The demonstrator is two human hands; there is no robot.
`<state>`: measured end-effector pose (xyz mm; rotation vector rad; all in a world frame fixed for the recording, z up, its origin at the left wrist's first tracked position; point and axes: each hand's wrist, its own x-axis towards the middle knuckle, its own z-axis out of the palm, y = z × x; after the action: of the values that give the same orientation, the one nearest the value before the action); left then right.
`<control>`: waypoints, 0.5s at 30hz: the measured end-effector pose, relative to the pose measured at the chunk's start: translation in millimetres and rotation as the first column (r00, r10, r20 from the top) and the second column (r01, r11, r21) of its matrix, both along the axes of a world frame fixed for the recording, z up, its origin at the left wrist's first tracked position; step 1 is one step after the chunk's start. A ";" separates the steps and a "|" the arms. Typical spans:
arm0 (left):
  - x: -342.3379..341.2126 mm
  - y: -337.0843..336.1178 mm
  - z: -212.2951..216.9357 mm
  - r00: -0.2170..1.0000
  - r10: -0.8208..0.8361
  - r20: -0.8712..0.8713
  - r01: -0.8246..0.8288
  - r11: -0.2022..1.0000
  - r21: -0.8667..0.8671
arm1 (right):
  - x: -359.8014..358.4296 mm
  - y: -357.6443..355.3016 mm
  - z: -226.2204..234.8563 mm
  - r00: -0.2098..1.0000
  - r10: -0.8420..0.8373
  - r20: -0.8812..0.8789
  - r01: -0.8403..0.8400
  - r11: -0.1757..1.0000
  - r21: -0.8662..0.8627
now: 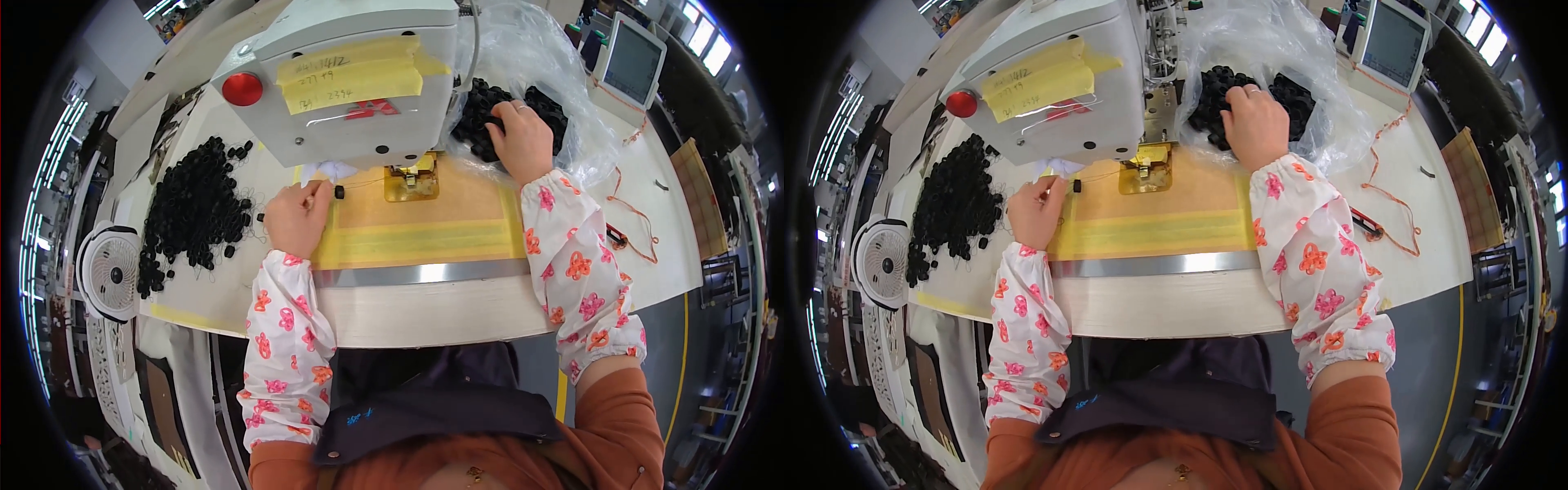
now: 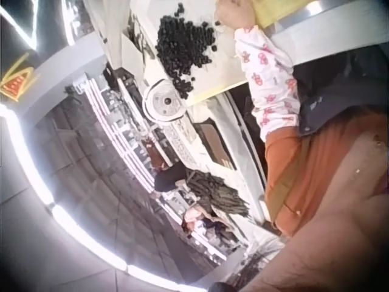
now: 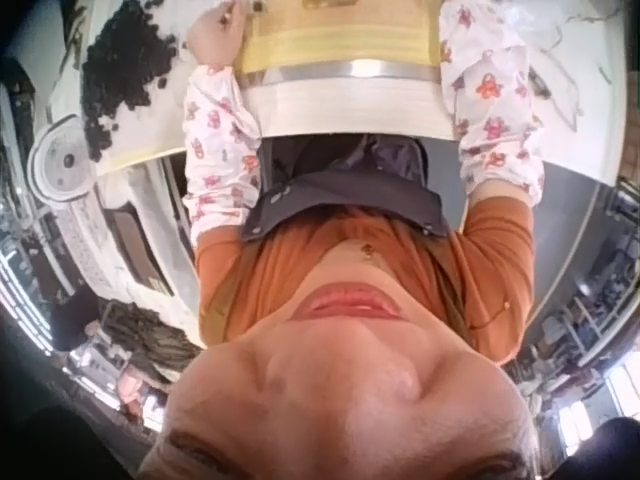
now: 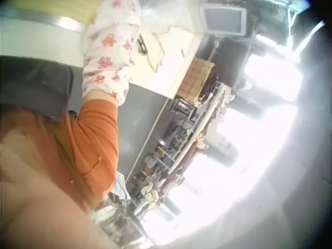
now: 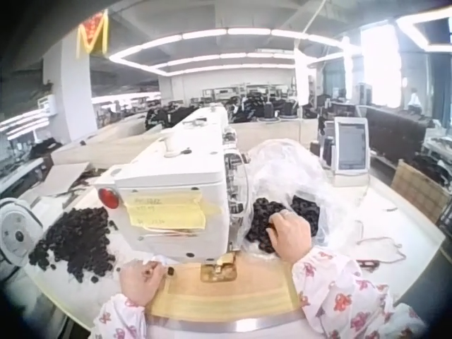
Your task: The person is assembling small black leather or plastic components by hand and using a machine at a workstation.
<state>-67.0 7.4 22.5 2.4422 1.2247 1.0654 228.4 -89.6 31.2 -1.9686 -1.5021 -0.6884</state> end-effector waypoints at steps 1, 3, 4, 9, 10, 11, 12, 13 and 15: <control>5.8 1.2 -3.8 0.995 -0.087 -0.045 0.093 0.984 0.153 | 5.1 0.0 -2.7 0.999 -0.046 0.013 0.047 0.997 -0.061; 22.0 -2.0 -10.1 0.968 -0.230 -0.103 0.251 0.923 0.291 | 8.8 0.7 -1.9 0.996 -0.071 0.046 0.076 0.990 -0.119; 27.4 -9.0 -11.9 0.956 -0.273 -0.108 0.293 0.913 0.285 | 5.9 5.7 -4.3 0.997 -0.036 0.067 0.043 0.993 -0.109; 48.6 -20.4 -29.8 0.966 -0.259 -0.009 0.255 0.958 -0.133 | -3.1 13.4 -13.3 0.994 0.101 0.046 -0.098 0.993 -0.067; 55.0 -20.1 -23.4 0.964 -0.264 -0.042 0.239 0.922 -0.306 | 2.7 10.5 -17.0 0.993 0.101 0.058 -0.096 0.992 -0.086; 59.6 -20.8 -32.5 0.962 -0.249 0.112 0.267 0.945 -0.188 | 14.2 8.3 -23.2 0.997 0.070 0.042 -0.063 0.986 -0.156; 66.1 -21.3 -30.2 0.961 -0.272 0.058 0.277 0.922 -0.269 | 27.0 1.6 -26.7 0.999 0.012 0.041 -0.003 0.981 -0.194; 66.6 -22.8 -38.3 0.952 -0.253 0.171 0.278 0.950 -0.141 | 32.4 -1.5 -28.4 0.998 0.044 0.041 -0.036 0.983 -0.181; 64.4 -20.4 -43.8 0.974 -0.221 0.052 0.220 0.975 0.022 | 49.0 -2.8 -35.4 0.983 -0.017 0.185 0.062 0.969 -0.240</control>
<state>-2.6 -13.0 -21.2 2.4728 0.9064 1.0724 277.4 -92.4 -4.2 -2.1732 -1.7321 -0.7473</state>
